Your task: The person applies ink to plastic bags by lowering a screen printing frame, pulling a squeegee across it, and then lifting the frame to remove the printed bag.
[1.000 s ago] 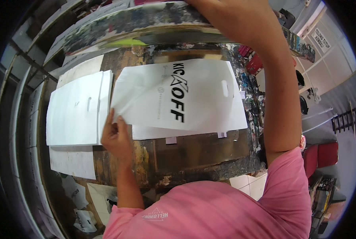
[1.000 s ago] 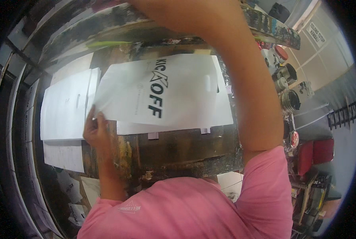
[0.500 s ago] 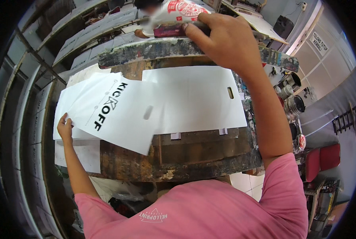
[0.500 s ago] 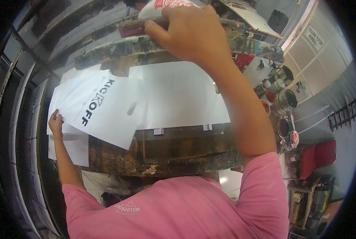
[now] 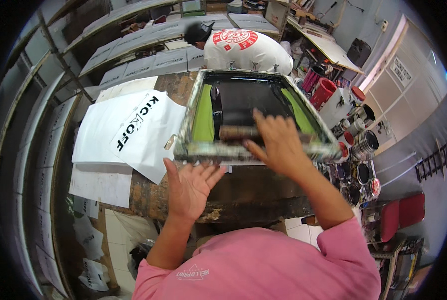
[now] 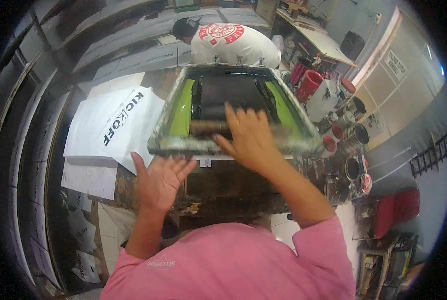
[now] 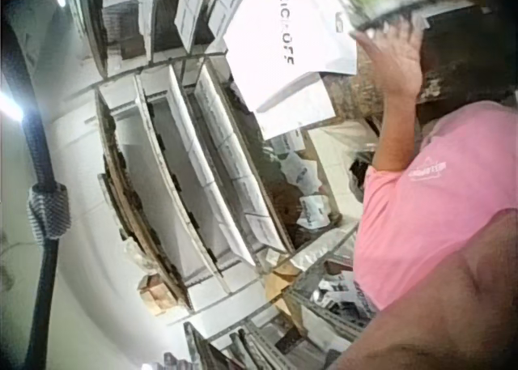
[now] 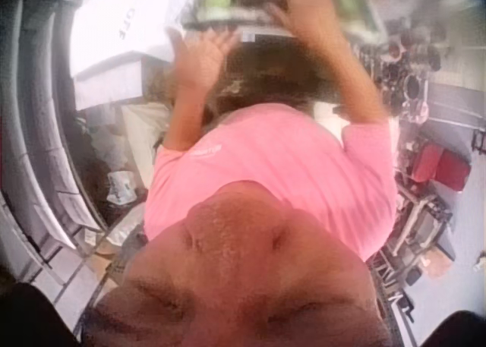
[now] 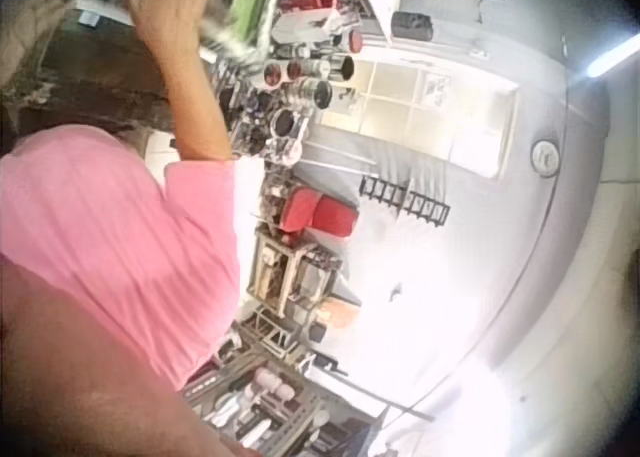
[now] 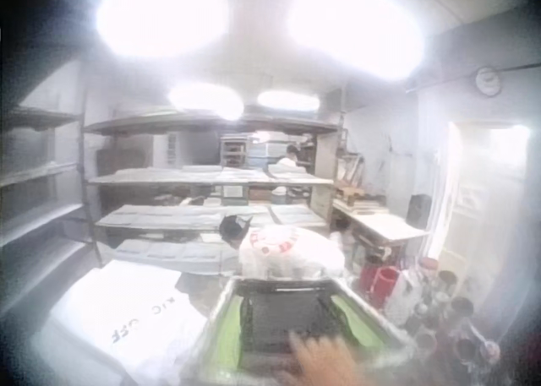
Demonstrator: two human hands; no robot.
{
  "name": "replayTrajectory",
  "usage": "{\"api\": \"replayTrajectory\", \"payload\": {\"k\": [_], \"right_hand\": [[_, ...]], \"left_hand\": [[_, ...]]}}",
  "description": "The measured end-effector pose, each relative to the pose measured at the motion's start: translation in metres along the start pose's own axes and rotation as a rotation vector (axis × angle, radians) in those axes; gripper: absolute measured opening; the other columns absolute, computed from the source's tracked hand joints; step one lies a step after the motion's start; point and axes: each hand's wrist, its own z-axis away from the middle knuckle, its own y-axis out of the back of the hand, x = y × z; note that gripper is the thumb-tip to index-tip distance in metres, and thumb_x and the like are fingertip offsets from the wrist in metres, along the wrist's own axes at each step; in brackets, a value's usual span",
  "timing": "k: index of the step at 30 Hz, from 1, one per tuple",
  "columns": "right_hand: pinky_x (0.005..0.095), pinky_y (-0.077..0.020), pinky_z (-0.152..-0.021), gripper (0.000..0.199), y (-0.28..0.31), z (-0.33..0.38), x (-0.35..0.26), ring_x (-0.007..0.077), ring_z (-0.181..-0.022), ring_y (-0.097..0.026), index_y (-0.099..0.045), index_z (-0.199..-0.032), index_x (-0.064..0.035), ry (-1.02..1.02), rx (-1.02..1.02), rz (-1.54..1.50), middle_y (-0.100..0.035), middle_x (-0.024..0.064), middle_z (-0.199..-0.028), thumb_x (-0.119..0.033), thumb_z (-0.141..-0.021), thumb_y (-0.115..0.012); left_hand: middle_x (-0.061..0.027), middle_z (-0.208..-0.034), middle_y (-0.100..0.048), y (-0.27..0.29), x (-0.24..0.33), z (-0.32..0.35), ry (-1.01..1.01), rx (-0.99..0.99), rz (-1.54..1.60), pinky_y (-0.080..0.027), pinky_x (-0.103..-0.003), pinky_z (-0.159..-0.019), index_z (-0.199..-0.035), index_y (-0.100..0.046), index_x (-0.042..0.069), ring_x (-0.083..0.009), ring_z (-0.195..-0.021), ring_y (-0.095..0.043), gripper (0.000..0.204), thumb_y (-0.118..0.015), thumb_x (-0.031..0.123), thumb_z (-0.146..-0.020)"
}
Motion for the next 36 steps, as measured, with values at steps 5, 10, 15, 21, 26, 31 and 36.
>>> {"api": "replayTrajectory", "payload": {"k": [5, 10, 15, 21, 26, 31, 36], "right_hand": [[0.0494, -0.0491, -0.084, 0.039, -0.057, 0.051, 0.002, 0.0338, -0.101, -0.063, -0.076, -0.115, -0.0113, -0.073, -0.406, -0.26, -0.066, 0.0113, -0.107, -0.045, -0.095, -0.075], [0.0476, -0.0558, -0.081, 0.039, -0.092, 0.081, -0.02, 0.0328, -0.1, -0.065, -0.075, -0.117, -0.0105, -0.087, -0.36, -0.317, -0.067, 0.0098, -0.107, -0.039, -0.09, -0.08], [0.0443, -0.0573, -0.081, 0.046, -0.138, 0.054, 0.009, 0.032, -0.1, -0.065, -0.071, -0.122, -0.0087, -0.021, -0.247, -0.247, -0.064, 0.0089, -0.106, -0.031, -0.085, -0.084], [0.0465, -0.0577, -0.079, 0.04, -0.214, -0.058, 0.081, 0.033, -0.098, -0.066, -0.071, -0.116, -0.0097, 0.019, -0.112, -0.165, -0.064, 0.0097, -0.101, -0.037, -0.089, -0.081], [0.0486, -0.0587, -0.078, 0.038, -0.267, -0.141, 0.133, 0.0331, -0.1, -0.067, -0.071, -0.111, -0.0105, 0.026, -0.047, -0.118, -0.065, 0.0088, -0.102, -0.043, -0.092, -0.078], [0.05, -0.0587, -0.08, 0.047, -0.265, -0.18, 0.157, 0.0349, -0.1, -0.069, -0.071, -0.104, -0.0091, 0.073, -0.093, -0.104, -0.068, 0.0115, -0.101, -0.055, -0.096, -0.069], [0.0564, -0.0568, -0.091, 0.058, -0.179, -0.121, 0.113, 0.0445, -0.106, -0.072, -0.075, -0.114, -0.0075, -0.009, -0.579, -0.274, -0.075, 0.0247, -0.109, -0.062, -0.102, -0.06]], "left_hand": [[-0.0356, -0.15, -0.046, 0.051, -0.037, 0.013, 0.312, 0.258, -0.111, -0.046, -0.051, -0.121, -0.159, -0.016, -0.013, -0.0442, -0.141, -0.054, 0.12, -0.041, 0.087, -0.098], [-0.0306, -0.148, -0.052, 0.108, -0.077, 0.005, 0.309, 0.267, -0.157, -0.047, -0.053, -0.12, -0.161, -0.018, -0.008, -0.0405, -0.137, -0.059, 0.111, -0.04, 0.083, -0.102], [-0.03, -0.144, -0.055, 0.13, -0.092, 0.012, 0.247, 0.253, -0.199, -0.049, -0.056, -0.118, -0.157, -0.029, -0.005, -0.0414, -0.134, -0.06, 0.097, -0.037, 0.077, -0.106], [-0.0323, -0.137, -0.059, 0.135, -0.095, 0.018, 0.209, 0.264, -0.147, -0.05, -0.062, -0.116, -0.142, -0.043, -0.008, -0.0455, -0.132, -0.062, 0.083, -0.031, 0.069, -0.111], [-0.0363, -0.157, -0.038, 0.132, -0.09, 0.017, 0.306, 0.262, -0.263, -0.045, -0.064, -0.119, -0.161, -0.012, -0.009, -0.0502, -0.146, -0.047, 0.114, -0.036, 0.084, -0.101], [-0.0324, -0.162, -0.037, 0.128, -0.084, 0.012, 0.268, 0.152, -0.257, -0.044, -0.064, -0.12, -0.164, -0.015, -0.003, -0.0487, -0.146, -0.048, 0.109, -0.038, 0.083, -0.102], [-0.0317, -0.159, -0.044, 0.138, -0.088, 0.012, 0.229, 0.097, -0.22, -0.043, -0.064, -0.121, -0.163, -0.022, -0.002, -0.0479, -0.144, -0.051, 0.101, -0.037, 0.079, -0.104]]}}
